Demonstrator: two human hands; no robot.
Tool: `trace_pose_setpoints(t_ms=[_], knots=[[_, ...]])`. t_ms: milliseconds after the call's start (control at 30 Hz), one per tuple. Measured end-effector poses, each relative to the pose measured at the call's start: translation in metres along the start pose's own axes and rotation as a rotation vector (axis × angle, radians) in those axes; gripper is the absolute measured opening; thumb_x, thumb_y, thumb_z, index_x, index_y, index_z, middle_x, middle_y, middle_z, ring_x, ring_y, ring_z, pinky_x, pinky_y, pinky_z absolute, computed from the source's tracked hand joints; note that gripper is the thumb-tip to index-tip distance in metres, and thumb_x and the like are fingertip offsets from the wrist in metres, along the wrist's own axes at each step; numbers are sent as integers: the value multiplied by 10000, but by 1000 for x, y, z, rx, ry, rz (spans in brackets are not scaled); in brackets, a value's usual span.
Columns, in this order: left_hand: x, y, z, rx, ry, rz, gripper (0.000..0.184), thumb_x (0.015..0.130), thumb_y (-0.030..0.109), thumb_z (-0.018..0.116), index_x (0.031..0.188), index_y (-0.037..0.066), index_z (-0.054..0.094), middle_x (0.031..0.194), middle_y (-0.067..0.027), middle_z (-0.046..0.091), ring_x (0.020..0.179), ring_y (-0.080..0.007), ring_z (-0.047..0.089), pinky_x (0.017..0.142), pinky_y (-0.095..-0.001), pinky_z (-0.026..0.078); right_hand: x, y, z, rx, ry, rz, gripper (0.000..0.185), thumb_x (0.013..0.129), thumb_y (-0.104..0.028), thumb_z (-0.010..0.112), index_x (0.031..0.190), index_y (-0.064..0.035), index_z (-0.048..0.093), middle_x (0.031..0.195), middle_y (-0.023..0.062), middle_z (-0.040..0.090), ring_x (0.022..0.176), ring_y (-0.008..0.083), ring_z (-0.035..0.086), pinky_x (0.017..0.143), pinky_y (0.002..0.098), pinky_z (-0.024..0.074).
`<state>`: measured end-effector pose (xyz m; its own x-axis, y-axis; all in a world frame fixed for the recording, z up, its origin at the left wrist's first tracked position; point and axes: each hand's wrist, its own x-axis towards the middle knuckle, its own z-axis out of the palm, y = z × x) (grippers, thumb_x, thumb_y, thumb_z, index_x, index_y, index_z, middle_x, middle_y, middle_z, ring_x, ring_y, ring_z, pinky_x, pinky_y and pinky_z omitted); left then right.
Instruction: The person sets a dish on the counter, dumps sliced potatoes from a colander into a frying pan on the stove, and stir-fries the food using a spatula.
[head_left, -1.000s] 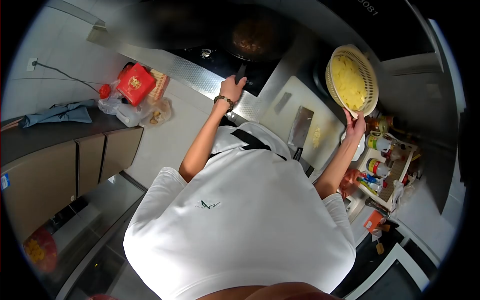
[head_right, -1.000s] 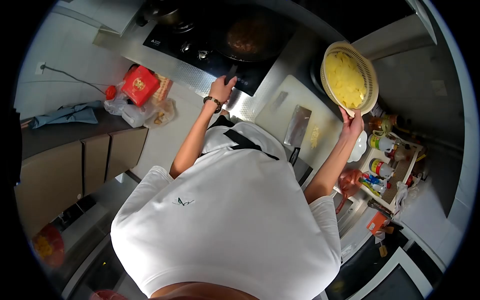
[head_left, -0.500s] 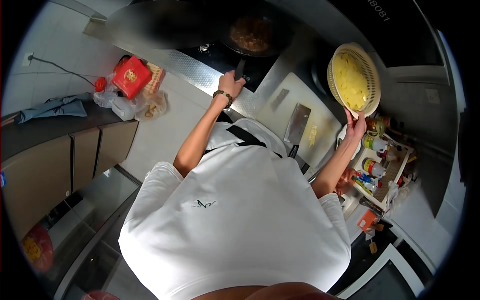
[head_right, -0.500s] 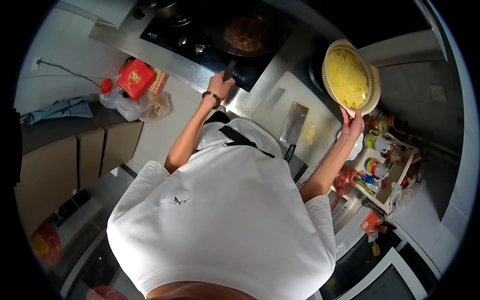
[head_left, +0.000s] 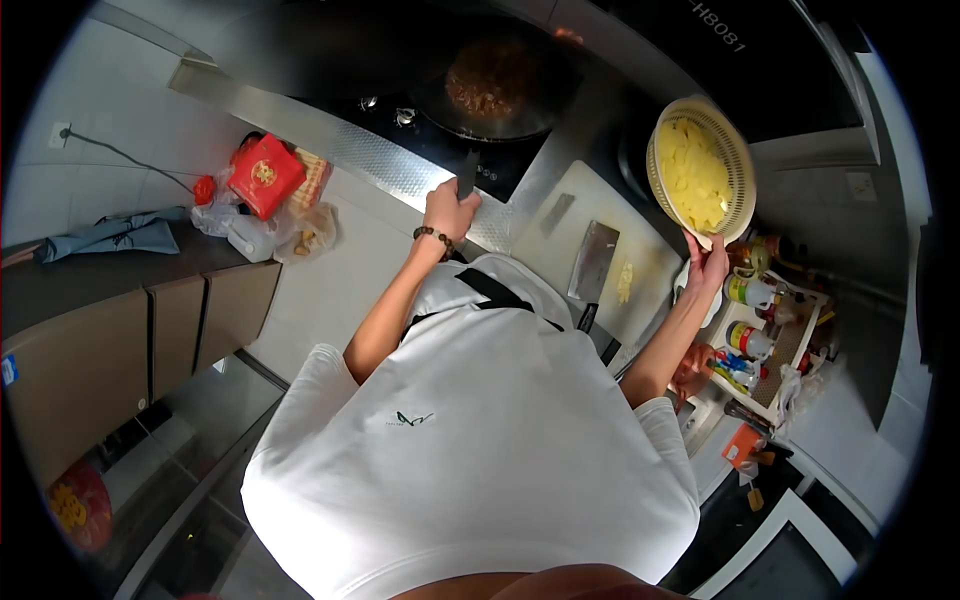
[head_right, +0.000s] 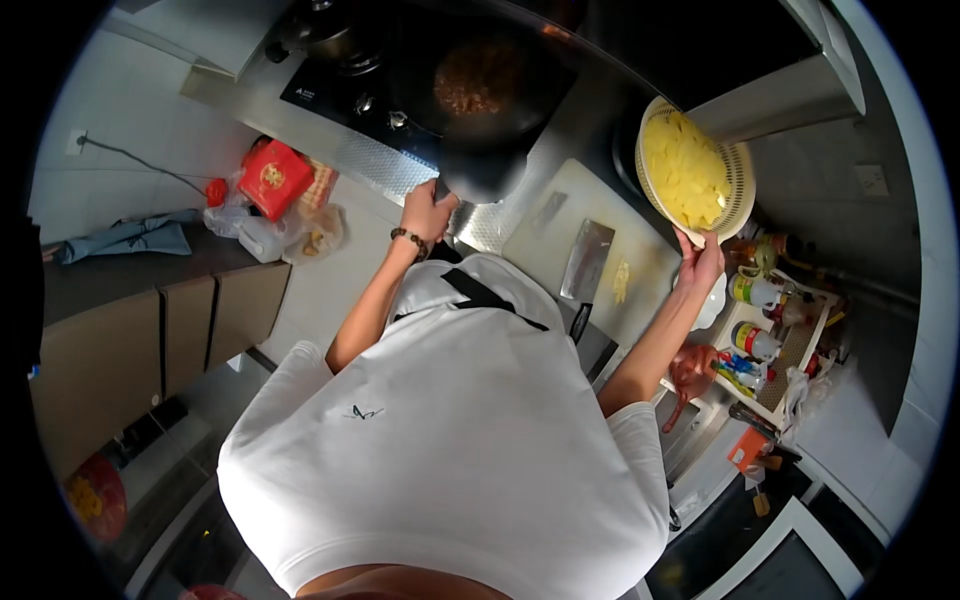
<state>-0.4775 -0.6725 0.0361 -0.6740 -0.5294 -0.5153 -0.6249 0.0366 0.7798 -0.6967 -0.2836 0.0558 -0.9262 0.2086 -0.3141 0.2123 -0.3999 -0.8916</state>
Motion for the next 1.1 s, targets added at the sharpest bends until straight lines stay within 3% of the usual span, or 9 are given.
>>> trace_pose_setpoints(t_ms=[267, 367, 433, 567, 700, 900, 1033, 1067, 1100], knots=[[24, -33, 16, 160, 122, 204, 291, 759, 216, 641, 893, -42, 633, 783, -243, 654, 758, -389, 649, 681, -427, 504, -4, -4, 1, 8, 14, -23, 275, 801, 13, 576, 1038, 146, 531, 1005, 226, 625, 837, 327, 671, 716, 483, 617], [-13, 5, 0, -10, -41, -114, 280, 756, 203, 646, 867, -53, 628, 780, -246, 653, 765, -396, 648, 688, -423, 505, -3, -4, -3, -15, 10, -28, 293, 791, 8, 583, 1040, 149, 519, 1007, 231, 622, 836, 327, 671, 718, 483, 616], [28, -38, 21, 58, 88, 166, 269, 765, 199, 632, 871, -48, 626, 760, -240, 649, 739, -391, 645, 677, -422, 503, -7, -7, 2, 7, -4, -30, 297, 788, 8, 586, 1039, 151, 517, 1010, 233, 621, 835, 330, 671, 717, 481, 616], [21, -25, 18, 89, 83, 160, 264, 773, 198, 612, 883, -42, 618, 729, -236, 636, 720, -388, 639, 660, -424, 497, -4, -3, -2, 39, -13, -33, 312, 781, 10, 592, 1046, 155, 514, 1017, 233, 618, 839, 341, 669, 712, 476, 618], [-13, -16, 6, 95, 50, 122, 252, 789, 191, 595, 833, -57, 602, 610, -205, 611, 505, -312, 618, 536, -398, 497, -3, -1, -7, 23, 1, -26, 301, 792, 11, 585, 1045, 159, 518, 1012, 226, 620, 846, 337, 668, 697, 471, 622], [35, -35, 23, 101, 157, 242, 246, 778, 188, 590, 820, -54, 609, 685, -244, 628, 640, -377, 645, 591, -428, 496, -14, -4, -9, 22, 6, -37, 290, 804, 1, 587, 1038, 162, 526, 1009, 226, 622, 833, 332, 670, 702, 466, 623], [-11, -22, 1, 59, 62, 177, 258, 772, 186, 614, 812, -69, 598, 618, -216, 611, 549, -338, 637, 552, -426, 499, -9, -2, -4, 15, 21, -37, 284, 809, 7, 578, 1039, 163, 524, 1003, 228, 622, 824, 327, 672, 687, 463, 626], [-10, -23, 0, 40, 39, 185, 212, 793, 152, 572, 804, -60, 571, 566, -124, 587, 407, -191, 585, 367, -322, 443, -11, -3, -3, 25, 19, -39, 275, 810, 11, 574, 1034, 162, 527, 1002, 227, 622, 827, 326, 671, 683, 462, 626], [4, -30, 1, 125, 62, 233, 227, 788, 165, 580, 808, -61, 582, 565, -144, 594, 421, -211, 592, 399, -338, 454, -17, -3, -6, 26, 22, -37, 266, 810, 15, 569, 1029, 162, 530, 1001, 225, 623, 831, 326, 670, 680, 461, 627]])
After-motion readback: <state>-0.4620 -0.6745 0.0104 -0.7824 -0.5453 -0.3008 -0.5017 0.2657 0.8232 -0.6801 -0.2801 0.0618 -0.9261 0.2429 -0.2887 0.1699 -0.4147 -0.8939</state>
